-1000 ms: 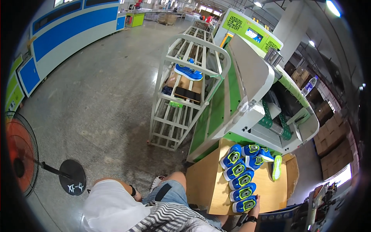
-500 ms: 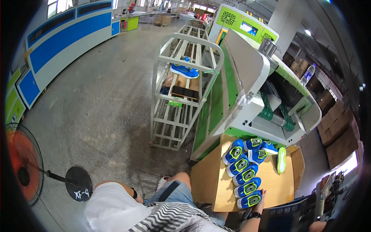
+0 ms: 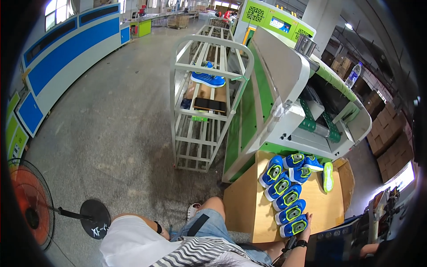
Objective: The recorder is picking up blue shoes from a conveyor belt and workstation table, pairing them, and organizing them for the next stage of manufacturing.
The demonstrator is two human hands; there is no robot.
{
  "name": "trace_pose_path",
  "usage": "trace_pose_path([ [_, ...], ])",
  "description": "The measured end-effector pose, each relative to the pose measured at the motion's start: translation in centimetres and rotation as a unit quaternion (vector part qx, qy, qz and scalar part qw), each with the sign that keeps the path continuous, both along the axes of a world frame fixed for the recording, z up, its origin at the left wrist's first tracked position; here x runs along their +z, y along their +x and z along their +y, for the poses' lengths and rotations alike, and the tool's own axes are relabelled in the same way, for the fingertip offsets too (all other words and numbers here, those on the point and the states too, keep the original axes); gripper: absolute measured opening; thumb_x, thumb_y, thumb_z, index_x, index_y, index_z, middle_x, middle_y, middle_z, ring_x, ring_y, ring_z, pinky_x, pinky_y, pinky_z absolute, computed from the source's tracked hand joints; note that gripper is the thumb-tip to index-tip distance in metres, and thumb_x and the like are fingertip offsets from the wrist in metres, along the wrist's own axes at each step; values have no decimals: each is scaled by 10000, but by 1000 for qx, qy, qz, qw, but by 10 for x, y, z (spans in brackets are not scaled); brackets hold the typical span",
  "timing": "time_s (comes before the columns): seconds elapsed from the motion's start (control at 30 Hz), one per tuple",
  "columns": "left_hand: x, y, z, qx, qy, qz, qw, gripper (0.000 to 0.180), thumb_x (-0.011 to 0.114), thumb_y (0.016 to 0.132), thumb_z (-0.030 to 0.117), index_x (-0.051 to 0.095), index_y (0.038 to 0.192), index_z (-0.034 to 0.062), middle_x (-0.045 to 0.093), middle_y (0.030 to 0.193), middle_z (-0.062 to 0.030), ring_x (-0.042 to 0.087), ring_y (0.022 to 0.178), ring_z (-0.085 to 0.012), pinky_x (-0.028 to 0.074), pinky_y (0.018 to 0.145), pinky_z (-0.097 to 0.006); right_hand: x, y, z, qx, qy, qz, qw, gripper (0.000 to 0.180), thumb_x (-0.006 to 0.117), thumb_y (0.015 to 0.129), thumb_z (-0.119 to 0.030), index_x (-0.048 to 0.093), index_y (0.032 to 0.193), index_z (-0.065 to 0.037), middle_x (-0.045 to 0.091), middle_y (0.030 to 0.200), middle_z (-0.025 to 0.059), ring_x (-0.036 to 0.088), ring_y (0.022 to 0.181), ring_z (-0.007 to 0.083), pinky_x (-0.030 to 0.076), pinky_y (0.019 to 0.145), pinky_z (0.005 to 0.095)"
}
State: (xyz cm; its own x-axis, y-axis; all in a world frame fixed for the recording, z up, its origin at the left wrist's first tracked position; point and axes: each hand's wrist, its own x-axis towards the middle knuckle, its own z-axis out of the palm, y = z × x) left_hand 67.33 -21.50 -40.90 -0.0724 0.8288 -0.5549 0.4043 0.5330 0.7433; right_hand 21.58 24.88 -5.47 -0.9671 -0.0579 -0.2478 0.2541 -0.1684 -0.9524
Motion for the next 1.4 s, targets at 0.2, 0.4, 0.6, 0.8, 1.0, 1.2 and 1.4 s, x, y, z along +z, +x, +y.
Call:
trace_pose_path([
  [0.2,37,-44,-19,28,-27,3,999,437,485,982,336,599,1261,20,621,1213,-239,597,1087,-357,466,906,-489,-31,-3,37,-52,-42,20,998,646,449,1020,-365,94,1559,-338,404,1459,149,529,1213,340,475,974,502],
  [0.4,63,-113,-34,71,-35,1,997,435,486,976,334,605,1259,27,627,1208,-233,600,1084,-359,469,908,-485,-28,-5,61,-27,-42,-143,988,765,394,974,-632,127,1567,-229,402,1465,119,517,1237,254,475,997,384],
  [0.6,70,-137,-39,120,-39,-24,992,432,487,970,332,612,1257,34,634,1202,-227,603,1081,-361,472,910,-481,5,-25,34,-21,30,-134,990,770,392,971,-637,125,1567,-229,402,1465,119,516,1239,255,472,1000,385],
  [0.8,76,-177,-37,155,-46,-30,986,430,488,964,330,619,1255,40,640,1196,-220,606,1078,-363,475,911,-477,35,-34,18,-24,105,-101,989,776,389,968,-644,122,1568,-229,402,1465,120,514,1241,256,469,1005,387],
  [1.0,73,-198,-38,179,-78,-34,980,429,488,958,327,626,1252,47,646,1191,-214,609,1076,-365,478,913,-473,30,-15,21,-34,155,-75,984,783,386,965,-650,119,1568,-228,402,1465,120,512,1243,257,465,1009,389],
  [1.2,63,-166,-34,224,-137,-38,964,428,489,952,325,633,1250,54,652,1185,-208,612,1073,-367,481,914,-469,-2,17,35,-18,152,-50,987,794,375,962,-660,102,1571,-229,391,1478,121,502,1261,267,455,1021,397],
  [1.4,57,-150,-29,288,-192,54,937,393,512,889,280,674,1175,67,692,1110,-171,636,1041,-354,501,898,-453,-18,11,35,-20,122,-14,992,788,380,960,-662,121,1573,-240,403,1486,116,490,1285,272,436,1037,417],
])
